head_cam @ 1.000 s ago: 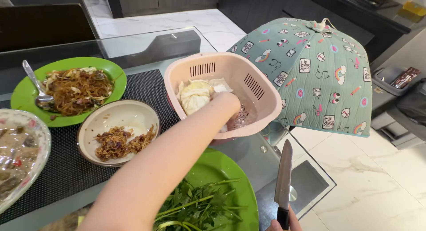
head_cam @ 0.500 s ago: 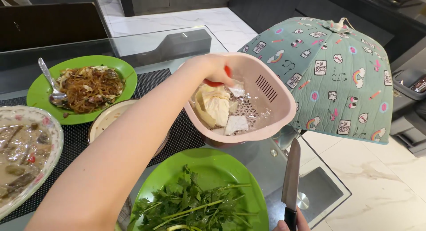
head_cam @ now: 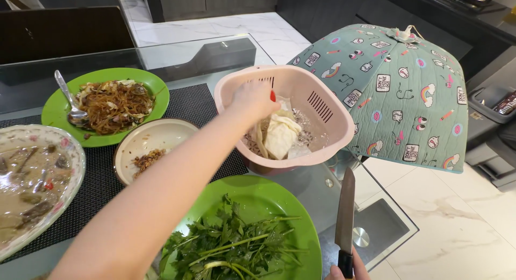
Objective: The person slices a carrot into rounds on a wooden cutting board using a knife, then cuts a tomato into wedges.
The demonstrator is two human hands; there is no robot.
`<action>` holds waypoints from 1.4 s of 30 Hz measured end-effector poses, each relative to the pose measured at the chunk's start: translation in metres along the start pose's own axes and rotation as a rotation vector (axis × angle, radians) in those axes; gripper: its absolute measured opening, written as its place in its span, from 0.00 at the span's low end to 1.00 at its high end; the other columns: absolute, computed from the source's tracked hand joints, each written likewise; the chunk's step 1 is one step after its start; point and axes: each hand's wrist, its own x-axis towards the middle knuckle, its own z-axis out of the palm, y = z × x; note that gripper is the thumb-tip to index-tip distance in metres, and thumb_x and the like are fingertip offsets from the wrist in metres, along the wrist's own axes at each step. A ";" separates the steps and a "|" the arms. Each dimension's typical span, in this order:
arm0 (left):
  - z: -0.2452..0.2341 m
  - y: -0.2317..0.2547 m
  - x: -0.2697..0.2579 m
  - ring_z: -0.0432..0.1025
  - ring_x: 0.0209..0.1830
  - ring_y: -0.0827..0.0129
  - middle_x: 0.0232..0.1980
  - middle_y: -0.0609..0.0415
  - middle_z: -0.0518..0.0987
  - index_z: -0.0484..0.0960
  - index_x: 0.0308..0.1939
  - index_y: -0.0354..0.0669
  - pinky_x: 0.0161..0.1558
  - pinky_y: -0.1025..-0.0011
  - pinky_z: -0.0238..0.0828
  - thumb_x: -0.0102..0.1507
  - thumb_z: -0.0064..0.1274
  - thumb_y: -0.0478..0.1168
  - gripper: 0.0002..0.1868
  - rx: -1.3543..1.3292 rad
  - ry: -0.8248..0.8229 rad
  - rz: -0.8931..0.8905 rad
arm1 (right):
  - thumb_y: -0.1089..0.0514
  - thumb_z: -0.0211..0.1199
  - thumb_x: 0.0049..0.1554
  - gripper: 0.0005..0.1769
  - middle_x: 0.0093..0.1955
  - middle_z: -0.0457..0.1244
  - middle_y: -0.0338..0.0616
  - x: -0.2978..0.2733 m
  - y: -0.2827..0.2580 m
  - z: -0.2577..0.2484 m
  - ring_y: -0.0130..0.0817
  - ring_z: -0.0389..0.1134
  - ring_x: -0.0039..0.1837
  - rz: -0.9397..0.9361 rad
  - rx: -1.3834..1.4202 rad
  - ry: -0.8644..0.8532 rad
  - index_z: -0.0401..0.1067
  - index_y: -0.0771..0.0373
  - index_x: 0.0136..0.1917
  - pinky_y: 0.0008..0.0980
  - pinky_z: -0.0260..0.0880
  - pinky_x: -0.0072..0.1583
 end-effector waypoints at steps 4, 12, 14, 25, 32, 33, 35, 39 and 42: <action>0.001 0.003 -0.011 0.78 0.51 0.52 0.53 0.42 0.82 0.80 0.55 0.42 0.45 0.57 0.78 0.54 0.66 0.50 0.28 0.270 0.400 0.333 | 0.69 0.59 0.54 0.38 0.26 0.62 0.49 -0.015 -0.012 0.008 0.28 0.62 0.26 -0.062 0.031 0.009 0.58 0.64 0.77 0.29 0.60 0.32; -0.015 -0.007 -0.053 0.77 0.53 0.58 0.53 0.53 0.83 0.85 0.50 0.54 0.54 0.62 0.74 0.54 0.64 0.53 0.21 -0.003 -0.048 0.247 | 0.67 0.60 0.53 0.38 0.29 0.64 0.43 -0.056 -0.064 0.032 0.24 0.63 0.29 -0.123 0.068 -0.030 0.61 0.60 0.77 0.23 0.59 0.34; -0.017 -0.007 -0.065 0.79 0.51 0.59 0.50 0.52 0.85 0.85 0.49 0.52 0.53 0.63 0.76 0.54 0.64 0.54 0.22 -0.160 0.048 0.227 | 0.65 0.62 0.53 0.37 0.33 0.69 0.43 -0.074 -0.101 0.048 0.24 0.68 0.31 -0.180 0.049 -0.056 0.62 0.58 0.76 0.21 0.63 0.36; -0.067 -0.023 -0.147 0.71 0.52 0.58 0.61 0.48 0.72 0.68 0.60 0.54 0.42 0.56 0.79 0.64 0.50 0.49 0.21 -1.521 0.054 -0.164 | 0.55 0.64 0.58 0.35 0.22 0.54 0.39 -0.164 -0.219 0.099 0.27 0.54 0.24 0.033 -0.418 -0.151 0.61 0.42 0.78 0.33 0.56 0.28; -0.121 -0.083 -0.358 0.72 0.56 0.66 0.61 0.52 0.71 0.68 0.64 0.55 0.48 0.61 0.80 0.68 0.47 0.50 0.20 -1.390 0.236 -0.028 | 0.59 0.61 0.59 0.35 0.22 0.53 0.37 -0.195 -0.208 0.109 0.24 0.52 0.24 0.021 -0.313 -0.239 0.60 0.46 0.78 0.30 0.54 0.26; -0.122 -0.091 -0.388 0.73 0.55 0.66 0.61 0.54 0.72 0.68 0.64 0.56 0.47 0.61 0.80 0.67 0.47 0.50 0.21 -1.332 0.288 -0.108 | 0.59 0.61 0.59 0.35 0.22 0.53 0.37 -0.199 -0.206 0.111 0.24 0.52 0.24 0.022 -0.317 -0.252 0.60 0.46 0.78 0.30 0.54 0.26; -0.118 -0.107 -0.442 0.75 0.52 0.67 0.59 0.55 0.75 0.67 0.65 0.56 0.46 0.63 0.78 0.65 0.51 0.49 0.25 -1.120 0.439 -0.271 | 0.59 0.59 0.59 0.36 0.23 0.52 0.36 -0.209 -0.198 0.117 0.23 0.48 0.24 0.049 -0.198 -0.308 0.60 0.46 0.80 0.28 0.45 0.27; -0.082 -0.138 -0.535 0.78 0.53 0.63 0.56 0.51 0.79 0.66 0.64 0.47 0.53 0.67 0.76 0.62 0.63 0.44 0.30 -0.561 0.689 -0.318 | 0.59 0.60 0.58 0.37 0.22 0.53 0.37 -0.228 -0.178 0.137 0.23 0.50 0.23 0.028 -0.253 -0.391 0.58 0.44 0.79 0.29 0.49 0.26; -0.051 -0.151 -0.579 0.79 0.53 0.59 0.56 0.49 0.81 0.72 0.62 0.47 0.56 0.64 0.75 0.57 0.67 0.41 0.31 -0.328 0.690 -0.422 | 0.60 0.63 0.56 0.35 0.22 0.55 0.36 -0.250 -0.161 0.156 0.22 0.54 0.22 -0.082 -0.298 -0.554 0.61 0.49 0.76 0.27 0.53 0.27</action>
